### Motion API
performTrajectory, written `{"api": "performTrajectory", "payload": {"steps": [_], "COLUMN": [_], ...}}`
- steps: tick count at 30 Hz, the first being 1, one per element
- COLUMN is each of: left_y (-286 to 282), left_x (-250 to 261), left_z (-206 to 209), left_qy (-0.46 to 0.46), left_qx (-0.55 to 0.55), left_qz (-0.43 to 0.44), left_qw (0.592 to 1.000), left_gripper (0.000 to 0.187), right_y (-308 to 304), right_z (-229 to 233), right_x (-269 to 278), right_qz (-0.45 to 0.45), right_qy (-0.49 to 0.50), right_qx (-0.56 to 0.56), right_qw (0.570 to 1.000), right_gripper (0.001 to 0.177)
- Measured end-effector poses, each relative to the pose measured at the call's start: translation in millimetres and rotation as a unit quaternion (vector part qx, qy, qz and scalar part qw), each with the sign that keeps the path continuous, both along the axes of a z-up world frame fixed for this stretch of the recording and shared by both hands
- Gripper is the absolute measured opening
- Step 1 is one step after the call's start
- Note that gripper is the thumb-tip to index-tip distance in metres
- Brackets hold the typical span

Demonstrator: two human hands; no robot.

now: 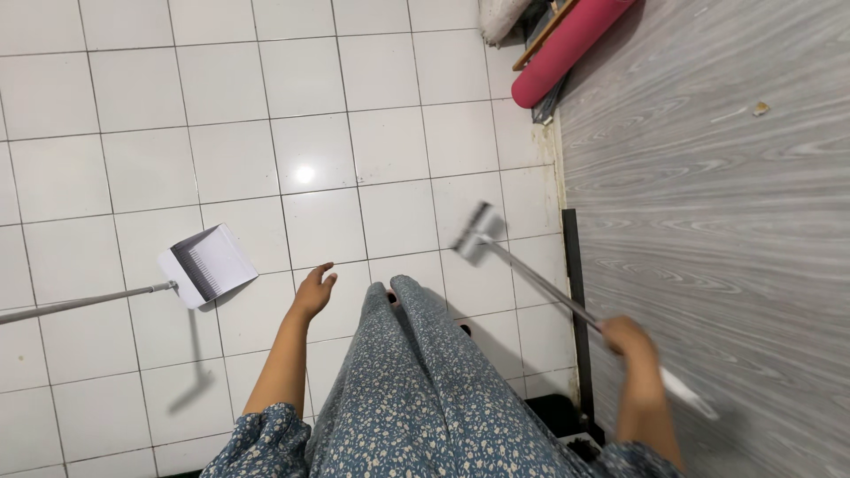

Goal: The person sweeps the floor using a broom and a dustpan, moving items aside and reaching into corners.

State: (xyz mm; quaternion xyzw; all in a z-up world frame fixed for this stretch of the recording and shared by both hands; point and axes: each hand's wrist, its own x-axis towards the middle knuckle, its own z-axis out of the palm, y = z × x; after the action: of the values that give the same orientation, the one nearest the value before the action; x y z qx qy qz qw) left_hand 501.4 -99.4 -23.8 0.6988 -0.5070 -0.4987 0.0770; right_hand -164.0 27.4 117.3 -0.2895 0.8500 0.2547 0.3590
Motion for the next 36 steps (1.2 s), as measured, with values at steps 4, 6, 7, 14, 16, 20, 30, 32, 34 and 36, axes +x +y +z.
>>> {"api": "performTrajectory", "payload": {"steps": [4, 6, 7, 14, 16, 20, 30, 32, 34, 36], "left_y": [7.5, 13.7, 16.6, 23.1, 19.6, 15.7, -34.7, -43.0, -46.1, -51.7], "left_x": [25.5, 37.3, 43.7, 56.7, 48.5, 33.0, -18.1, -34.5, -55.6, -77.9], "left_z": [-6.0, -11.5, -14.0, -20.2, -21.6, -23.6, -20.9, -20.5, -19.1, -17.4], "left_qy": [0.005, 0.012, 0.004, -0.004, 0.002, 0.012, -0.004, 0.013, 0.016, 0.016], "left_qx": [0.013, 0.005, 0.004, 0.027, 0.016, 0.014, 0.009, 0.013, 0.010, 0.004], "left_qz": [0.038, 0.042, 0.041, 0.068, 0.059, 0.035, 0.010, 0.026, 0.023, 0.020], "left_qw": [0.999, 0.999, 0.999, 0.997, 0.998, 0.999, 1.000, 0.999, 1.000, 1.000], "left_gripper": [0.050, 0.049, 0.049, 0.050, 0.050, 0.049, 0.050, 0.051, 0.051, 0.050], "right_y": [-12.4, -26.1, -32.1, -84.7, -109.0, -134.3, -118.5, -114.7, -120.7, -127.8], "right_z": [12.8, -8.9, -19.2, -108.2, -104.5, -77.2, -49.6, -17.7, 7.4, 13.4], "right_x": [-1.6, 25.0, 38.8, 219.2, 261.9, 306.2, 114.8, 50.4, -1.5, -40.6], "right_qz": [0.009, 0.065, 0.064, 0.179, 0.231, 0.215, 0.118, 0.093, 0.079, 0.098], "right_qy": [0.124, 0.156, 0.147, 0.008, -0.034, -0.075, -0.126, -0.029, 0.026, 0.073], "right_qx": [0.058, 0.067, 0.046, -0.006, 0.016, 0.002, -0.056, -0.073, -0.027, -0.040], "right_qw": [0.990, 0.983, 0.986, 0.984, 0.972, 0.974, 0.983, 0.993, 0.996, 0.992], "right_gripper": [0.030, 0.029, 0.030, 0.029, 0.029, 0.028, 0.035, 0.032, 0.036, 0.034]}}
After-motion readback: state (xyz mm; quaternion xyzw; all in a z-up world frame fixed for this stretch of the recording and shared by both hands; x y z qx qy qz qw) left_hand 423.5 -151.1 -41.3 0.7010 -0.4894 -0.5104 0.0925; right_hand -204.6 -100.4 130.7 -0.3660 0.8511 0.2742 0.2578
